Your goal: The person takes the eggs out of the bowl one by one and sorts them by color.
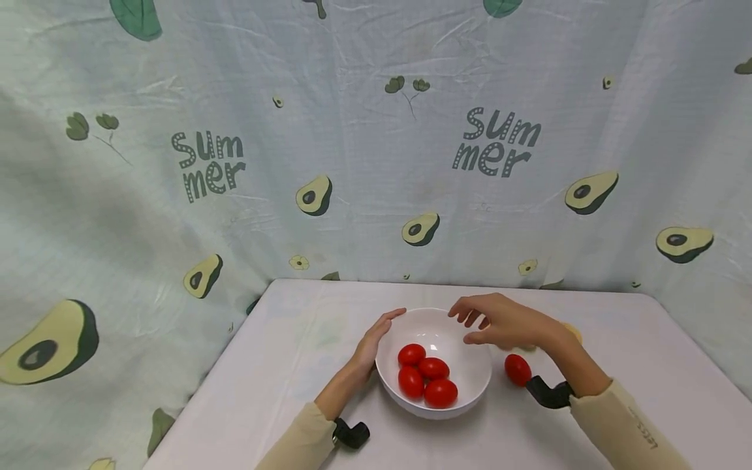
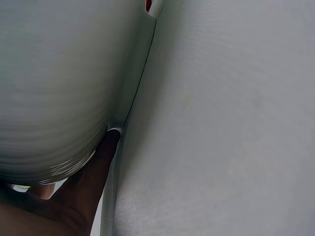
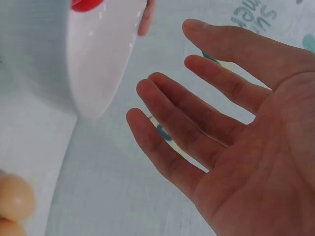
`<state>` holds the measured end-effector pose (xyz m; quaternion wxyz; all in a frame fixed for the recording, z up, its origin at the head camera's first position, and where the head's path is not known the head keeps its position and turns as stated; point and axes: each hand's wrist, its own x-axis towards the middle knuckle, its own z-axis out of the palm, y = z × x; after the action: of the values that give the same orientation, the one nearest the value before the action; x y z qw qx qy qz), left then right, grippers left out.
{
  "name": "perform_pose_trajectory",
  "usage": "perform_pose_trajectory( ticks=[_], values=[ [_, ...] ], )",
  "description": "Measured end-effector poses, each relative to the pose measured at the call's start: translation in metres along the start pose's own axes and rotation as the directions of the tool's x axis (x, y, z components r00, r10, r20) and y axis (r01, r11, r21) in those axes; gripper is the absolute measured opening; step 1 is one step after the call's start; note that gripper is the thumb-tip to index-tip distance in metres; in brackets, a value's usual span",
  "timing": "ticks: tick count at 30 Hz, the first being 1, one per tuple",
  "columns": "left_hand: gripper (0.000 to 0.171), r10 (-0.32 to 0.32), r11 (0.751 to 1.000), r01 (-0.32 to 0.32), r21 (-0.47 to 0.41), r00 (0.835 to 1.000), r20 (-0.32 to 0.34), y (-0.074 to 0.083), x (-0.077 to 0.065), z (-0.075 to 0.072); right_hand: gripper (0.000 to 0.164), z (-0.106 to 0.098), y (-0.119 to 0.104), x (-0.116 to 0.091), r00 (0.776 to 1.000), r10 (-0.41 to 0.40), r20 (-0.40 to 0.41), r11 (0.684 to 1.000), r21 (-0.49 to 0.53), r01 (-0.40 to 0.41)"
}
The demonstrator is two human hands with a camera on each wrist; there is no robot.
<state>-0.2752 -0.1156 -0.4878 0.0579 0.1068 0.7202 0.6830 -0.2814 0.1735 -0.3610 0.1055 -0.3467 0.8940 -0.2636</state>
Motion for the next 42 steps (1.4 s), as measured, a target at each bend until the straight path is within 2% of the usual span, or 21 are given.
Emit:
perform_pose_trajectory(
  ticks=[7, 10, 15, 20, 26, 35, 42],
  values=[
    [0.051, -0.007, 1.0, 0.007, 0.012, 1.0, -0.002, 0.001, -0.002, 0.0, 0.044, 0.003, -0.012, 0.03, 0.994, -0.052, 0.094, 0.998, -0.033, 0.055],
    [0.051, -0.002, 1.0, 0.002, 0.019, 1.0, -0.005, 0.001, -0.002, 0.001, 0.043, 0.005, -0.015, 0.038, 0.991, -0.041, 0.13, 0.998, -0.036, 0.047],
    [0.05, 0.011, 1.0, -0.01, 0.019, 1.0, -0.009, 0.001, 0.0, 0.001, 0.046, 0.011, -0.017, 0.052, 0.982, 0.022, 0.185, 0.999, -0.043, -0.014],
    [0.051, 0.013, 1.0, -0.013, 0.016, 1.0, -0.007, 0.0, -0.002, 0.001, 0.05, 0.019, -0.017, 0.061, 0.965, 0.103, 0.243, 0.995, -0.037, -0.097],
    [0.052, 0.027, 0.999, -0.027, 0.018, 1.0, 0.0, 0.0, -0.001, 0.001, 0.052, 0.027, -0.015, 0.068, 0.948, 0.171, 0.27, 0.985, -0.048, -0.164],
    [0.051, 0.029, 0.999, -0.029, 0.014, 1.0, -0.002, 0.001, -0.001, 0.001, 0.053, 0.03, -0.014, 0.073, 0.933, 0.219, 0.287, 0.973, -0.137, -0.186],
    [0.052, 0.028, 1.0, -0.028, 0.012, 1.0, 0.006, 0.001, -0.002, 0.001, 0.053, 0.039, -0.016, 0.079, 0.915, 0.243, 0.322, 0.968, -0.143, -0.207]
  ],
)
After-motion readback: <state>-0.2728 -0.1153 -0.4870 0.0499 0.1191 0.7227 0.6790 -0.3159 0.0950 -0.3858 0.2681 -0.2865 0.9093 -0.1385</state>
